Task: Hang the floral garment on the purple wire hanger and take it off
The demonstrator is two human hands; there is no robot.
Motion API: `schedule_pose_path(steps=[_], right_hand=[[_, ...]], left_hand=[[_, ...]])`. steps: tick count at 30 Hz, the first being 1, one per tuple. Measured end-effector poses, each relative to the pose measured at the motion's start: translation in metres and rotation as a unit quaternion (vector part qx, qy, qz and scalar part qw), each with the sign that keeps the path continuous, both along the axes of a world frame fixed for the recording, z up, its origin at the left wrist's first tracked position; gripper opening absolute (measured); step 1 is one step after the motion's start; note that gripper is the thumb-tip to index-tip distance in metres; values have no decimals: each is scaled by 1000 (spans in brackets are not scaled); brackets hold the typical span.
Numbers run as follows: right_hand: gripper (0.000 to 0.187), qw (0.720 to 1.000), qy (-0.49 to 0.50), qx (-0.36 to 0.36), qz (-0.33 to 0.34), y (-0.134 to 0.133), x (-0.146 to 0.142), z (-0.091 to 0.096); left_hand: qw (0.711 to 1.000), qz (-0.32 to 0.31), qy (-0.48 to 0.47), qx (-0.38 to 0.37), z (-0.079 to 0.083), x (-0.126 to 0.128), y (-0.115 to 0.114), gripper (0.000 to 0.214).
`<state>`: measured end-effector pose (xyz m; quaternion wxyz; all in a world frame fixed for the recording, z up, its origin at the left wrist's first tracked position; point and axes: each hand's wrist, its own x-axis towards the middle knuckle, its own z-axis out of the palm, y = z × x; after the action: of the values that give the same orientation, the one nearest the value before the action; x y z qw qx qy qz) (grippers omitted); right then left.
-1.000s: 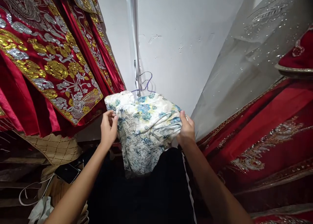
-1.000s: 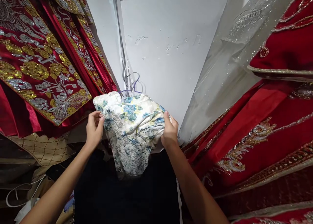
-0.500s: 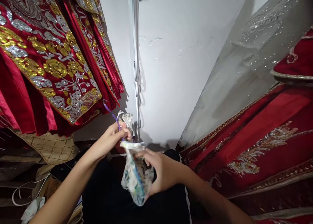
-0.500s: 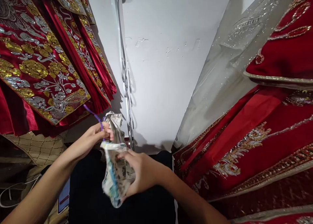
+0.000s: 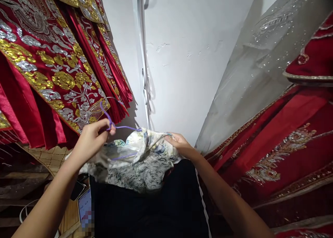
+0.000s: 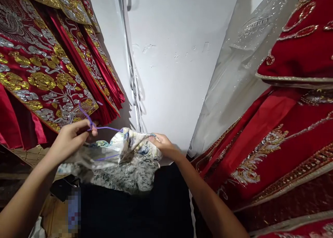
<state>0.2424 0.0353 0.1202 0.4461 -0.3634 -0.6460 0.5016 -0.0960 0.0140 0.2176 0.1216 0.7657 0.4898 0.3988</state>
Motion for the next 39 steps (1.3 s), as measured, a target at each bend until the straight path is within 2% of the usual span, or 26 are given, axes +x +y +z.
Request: schedule_pose_path(steps=[2, 5, 7, 8, 9, 10, 12, 14, 15, 17, 18, 21, 23, 31, 39], right_hand=[[35, 993, 108, -22, -41, 5, -6, 3], [33, 964, 231, -33, -131, 25, -13, 22], [33, 950, 267, -36, -158, 40, -12, 36], [33, 944, 279, -33, -172, 47, -11, 42], [33, 938, 289, -26, -189, 51, -8, 46], [33, 932, 298, -18, -208, 53, -4, 47], [35, 919, 311, -6, -243, 50, 4, 42], [34, 907, 319, -3, -275, 38, 13, 28], [33, 902, 323, -4, -286, 31, 16, 20], [33, 896, 328, -12, -298, 19, 19, 3], [34, 896, 327, -19, -299, 14, 19, -5], [39, 897, 322, -37, -302, 10, 16, -21], [43, 898, 314, -40, -306, 13, 15, -26], [46, 909, 308, -45, -278, 22, 27, -24], [47, 916, 298, -41, -264, 26, 28, -25]], left_hand=[[987, 49, -16, 150, 1, 8, 15, 22], [936, 92, -51, 337, -7, 27, 22, 34], [904, 74, -65, 415, -24, 41, 16, 33], [902, 44, -68, 425, -36, 48, 11, 30], [909, 6, -67, 411, -51, 55, 5, 26], [928, -31, -63, 367, -68, 62, 0, 21], [970, -55, -68, 225, -105, 75, -6, 10], [991, -2, -101, 83, -141, 88, -4, 10], [989, 43, -136, 38, -157, 93, 0, 21], [976, 104, -192, -15, -181, 105, 12, 42], [972, 103, -209, -32, -189, 111, 18, 45], [972, 30, -221, -66, -198, 125, 37, 27], [971, 10, -228, -73, -200, 132, 46, 23], [965, 42, -234, -109, -220, 139, 65, 30], [958, 35, -246, -141, -215, 144, 72, 25]])
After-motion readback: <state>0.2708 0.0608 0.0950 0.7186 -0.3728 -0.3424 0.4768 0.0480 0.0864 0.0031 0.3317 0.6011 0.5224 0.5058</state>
